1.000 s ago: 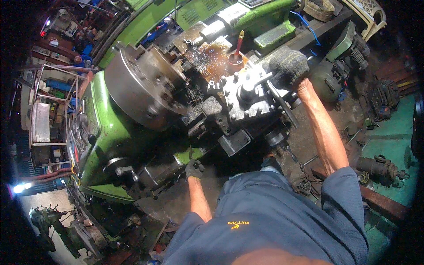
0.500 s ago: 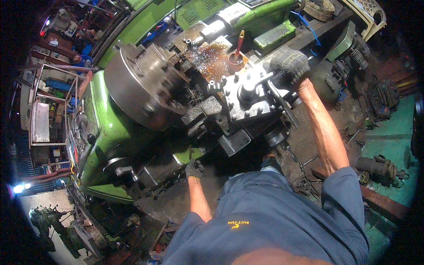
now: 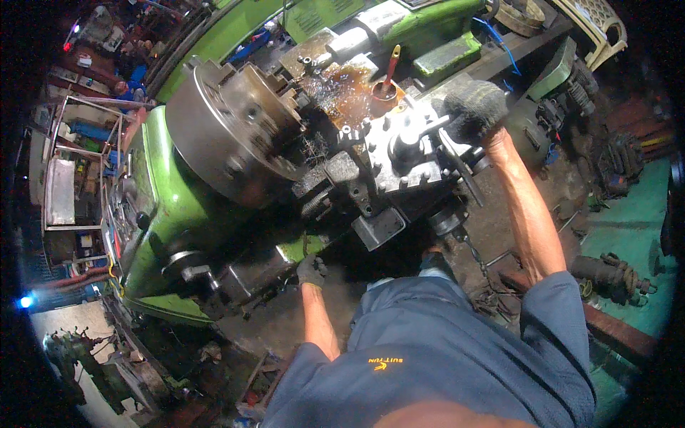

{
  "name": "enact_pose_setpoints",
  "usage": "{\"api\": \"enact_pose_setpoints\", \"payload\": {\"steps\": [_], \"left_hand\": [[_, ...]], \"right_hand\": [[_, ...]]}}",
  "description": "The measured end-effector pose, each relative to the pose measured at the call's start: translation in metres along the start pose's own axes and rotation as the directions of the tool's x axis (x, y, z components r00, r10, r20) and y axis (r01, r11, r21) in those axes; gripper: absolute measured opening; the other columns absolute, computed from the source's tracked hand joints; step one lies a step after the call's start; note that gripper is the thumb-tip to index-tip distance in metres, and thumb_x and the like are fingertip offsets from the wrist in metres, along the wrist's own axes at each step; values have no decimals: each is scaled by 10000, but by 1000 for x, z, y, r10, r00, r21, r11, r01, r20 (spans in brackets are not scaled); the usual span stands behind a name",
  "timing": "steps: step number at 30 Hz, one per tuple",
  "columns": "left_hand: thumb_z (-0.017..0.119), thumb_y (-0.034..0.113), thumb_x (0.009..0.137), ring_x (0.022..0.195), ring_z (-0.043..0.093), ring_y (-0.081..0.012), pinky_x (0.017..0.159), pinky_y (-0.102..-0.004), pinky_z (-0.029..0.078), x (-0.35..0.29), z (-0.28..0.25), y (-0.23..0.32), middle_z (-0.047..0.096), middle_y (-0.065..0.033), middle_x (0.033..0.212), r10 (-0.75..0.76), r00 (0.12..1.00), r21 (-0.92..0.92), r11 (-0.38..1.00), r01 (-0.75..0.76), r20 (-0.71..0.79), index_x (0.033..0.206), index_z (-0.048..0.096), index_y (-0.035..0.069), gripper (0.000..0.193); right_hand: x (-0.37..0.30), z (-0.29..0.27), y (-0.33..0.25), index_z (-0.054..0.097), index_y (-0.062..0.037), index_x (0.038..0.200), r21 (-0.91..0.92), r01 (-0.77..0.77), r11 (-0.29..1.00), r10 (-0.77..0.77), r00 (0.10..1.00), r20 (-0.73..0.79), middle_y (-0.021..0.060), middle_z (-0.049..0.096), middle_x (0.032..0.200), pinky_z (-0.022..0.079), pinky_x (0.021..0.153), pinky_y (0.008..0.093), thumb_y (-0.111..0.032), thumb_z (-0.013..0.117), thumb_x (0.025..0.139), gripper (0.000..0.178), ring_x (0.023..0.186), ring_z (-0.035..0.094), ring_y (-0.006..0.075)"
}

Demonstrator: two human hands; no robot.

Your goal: The person operates a green metal lathe in a workshop, using a wrench to tighten the chuck and adjusting the tool post with a lever. They apply cutting fluid to the workpiece and use a brush to clear metal shavings from the machine bed.

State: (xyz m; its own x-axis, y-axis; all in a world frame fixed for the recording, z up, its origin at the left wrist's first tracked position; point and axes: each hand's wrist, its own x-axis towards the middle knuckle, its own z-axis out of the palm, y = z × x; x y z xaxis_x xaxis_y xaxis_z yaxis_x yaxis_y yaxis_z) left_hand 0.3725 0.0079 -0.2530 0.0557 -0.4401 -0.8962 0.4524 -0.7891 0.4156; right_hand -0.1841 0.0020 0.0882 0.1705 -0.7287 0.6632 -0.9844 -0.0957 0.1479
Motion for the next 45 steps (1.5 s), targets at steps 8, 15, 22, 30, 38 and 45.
{"api": "enact_pose_setpoints", "payload": {"steps": [8,15,22,30,38,45], "left_hand": [[664,154,903,482,495,-190,409,-302,382,-5,1,-1,595,-65,698,27,1000,2,1000,-27,-3,934,579,116,98],[664,160,902,473,496,-202,406,-317,382,-6,5,-3,587,-68,672,40,998,7,999,-40,-42,873,581,86,115],[608,133,875,476,503,-186,427,-346,399,25,-36,-33,576,-76,644,176,973,338,915,-219,152,789,595,93,96],[608,125,879,516,532,-210,485,-396,505,98,-81,-123,518,-46,645,266,910,853,338,-398,319,817,575,108,72],[674,215,874,982,627,-281,726,-537,582,142,-63,-170,650,-144,1066,89,967,491,870,41,-237,1208,565,48,389],[644,297,887,1027,660,-307,801,-514,567,137,-58,-151,699,-142,1071,286,947,814,579,-50,-145,1118,663,82,316]], "right_hand": [[6,-6,-9,637,-175,602,-75,0,997,2,1000,18,98,551,572,451,495,472,-213,655,553,64,525,575,333],[5,-5,-5,650,-172,613,-18,-3,1000,3,1000,0,101,550,579,456,497,472,-238,671,548,94,534,576,341],[8,-10,-9,650,-170,629,-46,-5,999,7,999,44,100,565,612,466,512,463,-287,703,572,141,567,592,328],[7,-5,-5,671,-183,678,-54,3,999,5,989,150,93,558,615,404,494,463,-279,723,670,110,553,570,327],[12,-5,-11,606,-152,563,-86,19,996,-11,996,84,118,476,541,347,479,478,-314,774,759,305,509,504,349],[-2,-4,-5,595,-142,588,-126,-8,992,20,995,96,112,462,550,357,489,476,-303,767,757,290,515,510,343]]}}
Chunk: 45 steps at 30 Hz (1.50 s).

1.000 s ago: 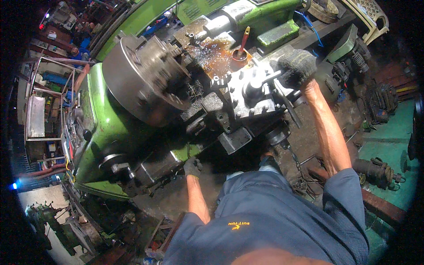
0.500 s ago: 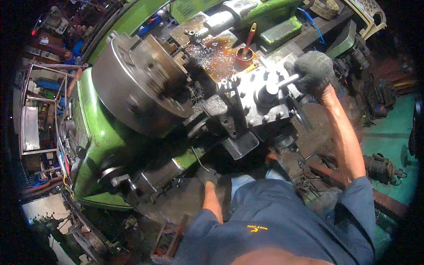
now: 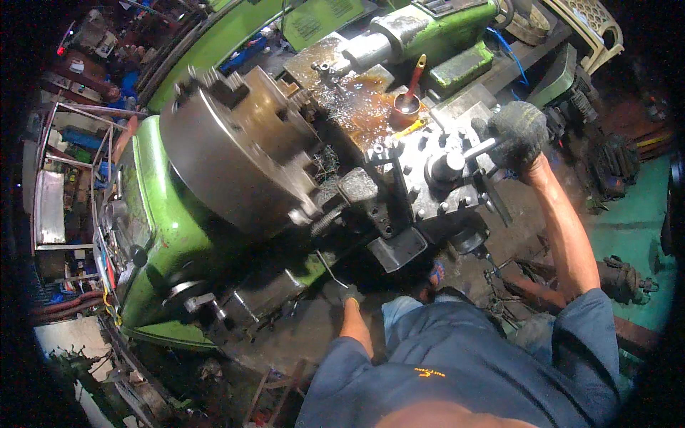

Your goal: The person operates a green metal lathe in a workshop, using a wrench to tighten the chuck and adjusting the tool post with a lever. They apply cutting fluid to the workpiece and use a brush to clear metal shavings from the machine bed.

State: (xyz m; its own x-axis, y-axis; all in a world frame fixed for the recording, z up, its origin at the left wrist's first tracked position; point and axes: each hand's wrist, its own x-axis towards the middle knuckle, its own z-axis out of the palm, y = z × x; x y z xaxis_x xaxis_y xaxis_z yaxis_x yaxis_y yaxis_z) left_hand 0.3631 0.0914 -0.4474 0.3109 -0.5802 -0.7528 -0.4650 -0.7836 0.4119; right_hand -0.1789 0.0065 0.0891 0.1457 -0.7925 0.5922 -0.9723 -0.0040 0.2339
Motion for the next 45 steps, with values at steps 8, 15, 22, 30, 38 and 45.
{"api": "enact_pose_setpoints", "payload": {"steps": [8,15,22,30,38,45], "left_hand": [[616,347,888,1040,702,-347,860,-485,558,15,-28,19,745,-160,1056,413,908,831,480,-281,69,1014,762,103,311],[602,216,900,777,738,-298,661,-434,581,-42,-58,40,742,-172,881,537,825,809,399,-432,176,972,762,70,229],[653,241,961,671,608,-116,583,-284,526,-202,-62,177,649,-49,838,485,869,-367,795,-483,-94,1049,676,22,237],[689,145,925,1015,679,-294,923,-397,519,-419,-54,377,723,-148,1084,861,150,73,211,-975,-486,1080,704,28,194],[701,274,896,938,656,-369,847,-459,514,-430,19,459,687,-159,954,897,-285,360,-157,-920,-337,973,715,57,231],[689,299,910,870,644,-369,775,-471,502,-433,23,462,671,-147,891,925,-244,412,-109,-905,-292,922,719,76,225]], "right_hand": [[-17,4,18,716,-213,787,78,32,996,-30,999,-27,63,572,684,436,536,461,-280,740,587,212,633,591,320],[-3,0,10,657,-172,680,130,15,991,-2,995,-101,89,580,642,459,540,466,-268,705,553,167,603,599,325],[1,-1,6,648,-161,688,217,77,973,-45,988,-150,103,581,628,466,543,478,-293,681,632,148,601,612,345],[4,1,7,692,-171,687,364,21,931,-16,1000,-18,109,637,649,495,551,486,-267,672,664,100,613,646,345],[9,-16,4,714,-96,774,418,-86,904,-23,968,248,159,684,754,521,652,514,-279,713,719,191,733,673,395],[7,-18,12,701,-77,818,450,-73,890,-30,976,217,157,682,797,527,677,507,-315,730,734,254,776,680,378]]}}
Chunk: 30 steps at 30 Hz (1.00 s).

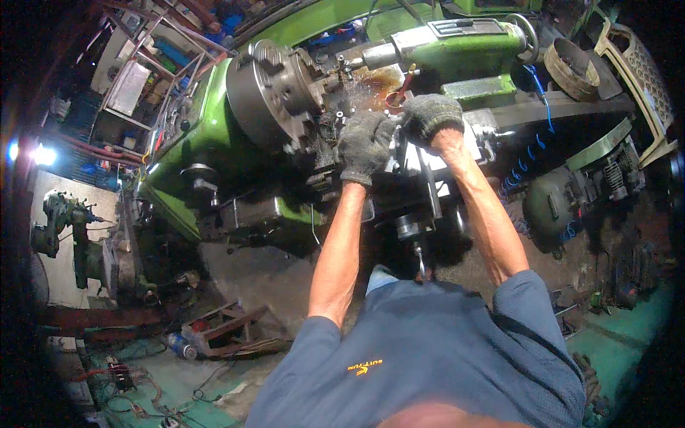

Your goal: The person operates a green metal lathe in a workshop, using a wrench to tighten the chuck and adjusting the tool post with a lever. They apply cutting fluid to the workpiece and use a brush to clear metal shavings from the machine bed.

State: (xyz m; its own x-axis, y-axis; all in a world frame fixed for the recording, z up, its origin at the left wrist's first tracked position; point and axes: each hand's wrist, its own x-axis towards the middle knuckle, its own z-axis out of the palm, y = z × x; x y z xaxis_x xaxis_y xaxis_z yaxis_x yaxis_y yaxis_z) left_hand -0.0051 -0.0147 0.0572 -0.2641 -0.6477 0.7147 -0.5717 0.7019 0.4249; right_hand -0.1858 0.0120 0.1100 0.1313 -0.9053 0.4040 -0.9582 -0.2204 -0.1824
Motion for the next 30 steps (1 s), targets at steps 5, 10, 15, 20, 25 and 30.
{"api": "enact_pose_setpoints", "payload": {"steps": [5,10,15,20,25,30], "left_hand": [[699,304,900,857,637,-376,748,-472,502,0,3,-4,647,-152,864,9,1000,35,999,-9,4,900,705,78,226],[686,259,930,891,648,-363,795,-447,515,1,-2,12,666,-151,904,-65,998,4,998,65,-3,912,716,62,200],[699,288,892,874,635,-370,773,-465,505,1,1,9,653,-150,898,-46,999,23,999,47,-26,886,706,84,205],[689,281,898,878,628,-377,775,-461,503,0,1,8,645,-154,889,-67,998,50,996,68,-14,889,690,80,201],[676,277,913,881,628,-380,781,-461,503,5,2,12,642,-158,885,-33,999,46,998,34,-29,894,687,67,211],[664,266,936,902,642,-369,816,-451,509,-1,-2,8,661,-162,920,-79,997,36,996,79,8,930,696,48,221]], "right_hand": [[1,3,5,739,-112,902,4,60,998,-60,998,6,151,724,837,561,694,495,-254,685,778,196,813,719,356],[4,0,2,750,-110,870,-34,24,999,-21,997,80,147,731,816,573,694,505,-225,675,793,158,809,730,354],[-7,-3,13,749,-113,1068,198,124,972,-111,991,-74,125,752,1038,575,792,377,-225,710,828,268,962,719,294],[-68,-18,16,704,-118,1264,800,-89,593,450,861,-237,59,744,1090,572,714,259,-108,772,863,406,819,664,108],[-122,-36,27,686,28,1195,968,37,249,728,652,-212,105,731,933,562,596,232,-60,641,971,246,711,665,124],[-179,-42,37,660,48,1211,992,-109,71,741,671,21,144,720,975,561,589,254,-152,575,1001,302,748,693,171]]}}
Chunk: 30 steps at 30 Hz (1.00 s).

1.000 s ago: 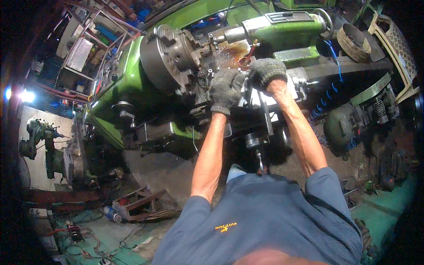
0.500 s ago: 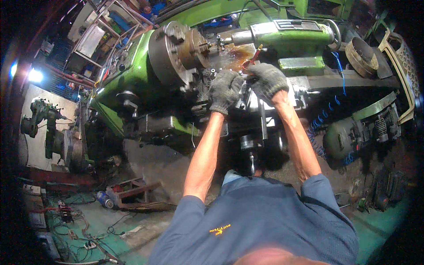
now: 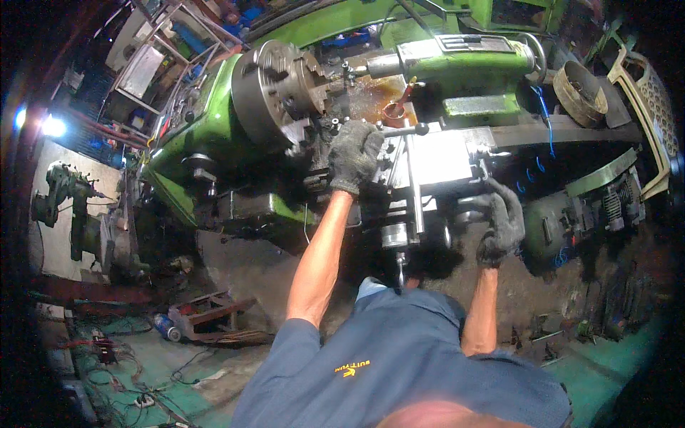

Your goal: The person operates a green metal lathe in a workshop, using a wrench to tighten the chuck and adjusting the tool post with a lever. They apply cutting fluid to the workpiece and use a brush to clear metal shavings from the machine bed.

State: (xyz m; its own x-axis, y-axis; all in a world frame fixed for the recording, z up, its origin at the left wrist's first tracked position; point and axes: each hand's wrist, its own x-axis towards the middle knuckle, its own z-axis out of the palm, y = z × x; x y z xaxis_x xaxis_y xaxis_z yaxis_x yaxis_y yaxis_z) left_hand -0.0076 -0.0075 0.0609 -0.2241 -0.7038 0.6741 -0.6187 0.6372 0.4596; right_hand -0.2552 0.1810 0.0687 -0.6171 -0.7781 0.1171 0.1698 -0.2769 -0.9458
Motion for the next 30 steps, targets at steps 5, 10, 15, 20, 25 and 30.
{"api": "enact_pose_setpoints", "payload": {"steps": [5,10,15,20,25,30], "left_hand": [[659,258,940,895,638,-372,807,-454,505,1,2,1,657,-162,916,36,999,20,999,-36,-14,927,690,45,216],[656,259,963,891,646,-366,802,-442,511,4,-3,10,657,-166,914,5,1000,6,1000,-5,22,949,694,41,222],[667,254,908,896,626,-374,818,-462,501,2,1,4,646,-165,918,12,1000,-23,1000,-12,-25,905,684,63,191],[671,265,898,890,627,-381,804,-468,500,5,3,2,648,-165,903,11,999,-36,999,-12,-37,904,689,69,197],[667,269,899,862,629,-375,774,-462,499,3,4,0,647,-154,889,45,998,-12,999,-46,-34,898,687,77,193],[656,245,938,902,643,-381,818,-467,512,3,-2,1,662,-166,913,41,999,-14,999,-42,-22,927,689,49,199]], "right_hand": [[30,3,-6,676,45,1161,104,34,994,-31,999,-23,119,717,839,542,555,264,-187,588,1024,283,666,676,164],[62,44,-21,674,61,1167,205,344,916,-320,937,-142,115,700,836,549,571,258,-186,582,1027,299,670,672,149],[38,40,9,681,60,1147,221,217,951,-211,976,-49,114,705,838,532,533,252,-214,577,1020,320,652,673,147],[-25,-4,33,723,19,1077,-80,-59,995,58,998,-14,80,701,771,508,538,241,-250,625,989,300,618,658,125],[-30,-30,66,734,2,1033,-193,20,981,-36,996,-76,59,677,715,457,469,252,-212,689,966,229,523,596,108],[-17,-27,52,711,-12,888,-151,-413,898,402,910,-97,49,672,689,427,419,254,-169,689,971,179,481,580,105]]}}
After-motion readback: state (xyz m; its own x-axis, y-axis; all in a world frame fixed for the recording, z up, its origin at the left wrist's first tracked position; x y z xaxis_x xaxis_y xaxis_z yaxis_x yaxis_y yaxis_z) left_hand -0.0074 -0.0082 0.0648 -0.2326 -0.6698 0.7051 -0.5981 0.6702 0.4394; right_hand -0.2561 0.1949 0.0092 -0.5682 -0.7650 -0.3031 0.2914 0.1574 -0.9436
